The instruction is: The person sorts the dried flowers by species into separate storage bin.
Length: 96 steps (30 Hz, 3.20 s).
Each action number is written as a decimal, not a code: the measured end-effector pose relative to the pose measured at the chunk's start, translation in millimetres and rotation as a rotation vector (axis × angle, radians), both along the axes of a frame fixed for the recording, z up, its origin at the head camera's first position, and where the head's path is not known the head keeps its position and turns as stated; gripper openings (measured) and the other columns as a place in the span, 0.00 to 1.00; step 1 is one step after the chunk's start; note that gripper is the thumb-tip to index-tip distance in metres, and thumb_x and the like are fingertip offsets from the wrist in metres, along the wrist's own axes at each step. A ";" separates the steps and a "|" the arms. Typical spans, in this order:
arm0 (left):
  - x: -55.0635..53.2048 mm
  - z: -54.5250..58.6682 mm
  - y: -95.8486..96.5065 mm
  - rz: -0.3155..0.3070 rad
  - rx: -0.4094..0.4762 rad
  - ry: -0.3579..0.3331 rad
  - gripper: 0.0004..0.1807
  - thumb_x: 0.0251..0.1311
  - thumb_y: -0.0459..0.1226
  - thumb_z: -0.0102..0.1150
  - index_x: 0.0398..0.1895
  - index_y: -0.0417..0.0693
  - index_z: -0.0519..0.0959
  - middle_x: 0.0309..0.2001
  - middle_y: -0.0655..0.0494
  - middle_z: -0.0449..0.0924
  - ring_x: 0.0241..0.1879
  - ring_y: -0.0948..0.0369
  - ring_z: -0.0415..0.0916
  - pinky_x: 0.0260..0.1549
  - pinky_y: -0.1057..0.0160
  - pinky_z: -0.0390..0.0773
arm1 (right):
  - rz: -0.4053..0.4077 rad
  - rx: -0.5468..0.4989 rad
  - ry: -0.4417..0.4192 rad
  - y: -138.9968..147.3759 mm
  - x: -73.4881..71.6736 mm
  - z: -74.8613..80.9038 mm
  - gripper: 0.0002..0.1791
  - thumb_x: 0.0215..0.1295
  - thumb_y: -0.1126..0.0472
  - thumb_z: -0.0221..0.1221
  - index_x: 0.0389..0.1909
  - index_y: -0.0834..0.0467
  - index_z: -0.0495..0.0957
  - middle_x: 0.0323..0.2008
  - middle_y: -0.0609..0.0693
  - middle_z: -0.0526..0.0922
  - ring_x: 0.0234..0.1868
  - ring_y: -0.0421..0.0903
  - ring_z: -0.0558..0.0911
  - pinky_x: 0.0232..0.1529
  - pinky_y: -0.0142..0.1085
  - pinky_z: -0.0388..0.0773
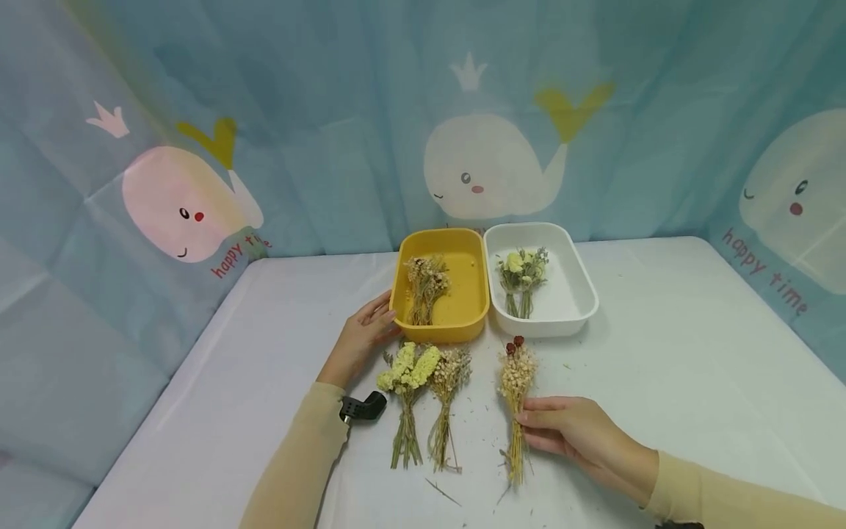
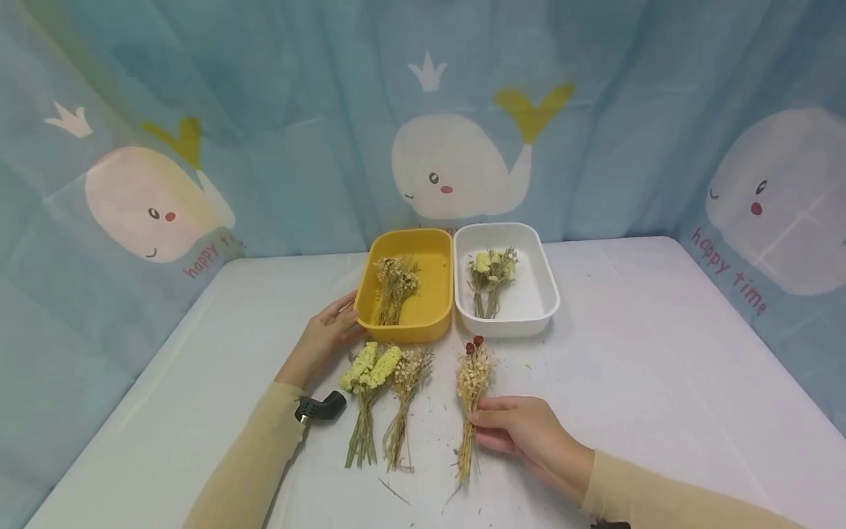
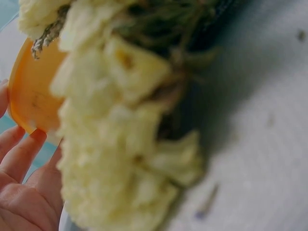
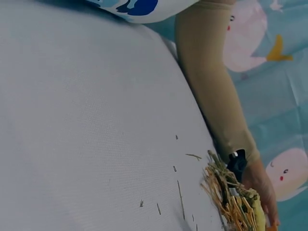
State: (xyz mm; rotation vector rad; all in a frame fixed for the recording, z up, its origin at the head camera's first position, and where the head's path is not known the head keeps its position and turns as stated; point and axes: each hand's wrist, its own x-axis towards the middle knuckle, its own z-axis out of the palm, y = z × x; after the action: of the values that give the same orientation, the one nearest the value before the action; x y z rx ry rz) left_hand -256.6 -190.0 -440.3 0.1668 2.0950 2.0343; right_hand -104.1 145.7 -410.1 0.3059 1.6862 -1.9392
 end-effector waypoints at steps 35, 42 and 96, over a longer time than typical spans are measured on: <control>0.7 5.6 2.4 -0.009 0.015 0.011 0.33 0.70 0.44 0.58 0.77 0.57 0.61 0.76 0.51 0.61 0.73 0.52 0.64 0.66 0.55 0.78 | 0.087 0.072 0.181 -14.6 -46.0 50.7 0.30 0.68 0.66 0.61 0.66 0.75 0.67 0.46 0.50 0.87 0.41 0.36 0.87 0.51 0.32 0.86; 0.4 4.4 1.5 0.023 0.019 -0.011 0.33 0.69 0.44 0.59 0.76 0.58 0.63 0.75 0.52 0.63 0.72 0.53 0.66 0.64 0.57 0.79 | 0.100 0.054 0.203 -23.5 -67.4 59.8 0.28 0.69 0.68 0.59 0.66 0.77 0.66 0.39 0.45 0.86 0.39 0.35 0.87 0.51 0.31 0.86; 1.3 4.2 3.6 0.016 0.032 -0.008 0.33 0.70 0.43 0.59 0.76 0.57 0.63 0.76 0.51 0.62 0.72 0.53 0.66 0.62 0.59 0.80 | -0.188 0.070 0.163 -102.1 -185.7 55.0 0.22 0.67 0.73 0.60 0.62 0.69 0.75 0.61 0.63 0.79 0.39 0.43 0.89 0.55 0.33 0.85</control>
State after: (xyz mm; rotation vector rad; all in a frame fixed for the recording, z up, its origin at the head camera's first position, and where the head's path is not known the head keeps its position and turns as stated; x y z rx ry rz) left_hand -255.3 -186.4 -436.2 0.1471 2.0665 2.0741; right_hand -289.8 43.5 -355.2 0.3527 1.8929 -2.0924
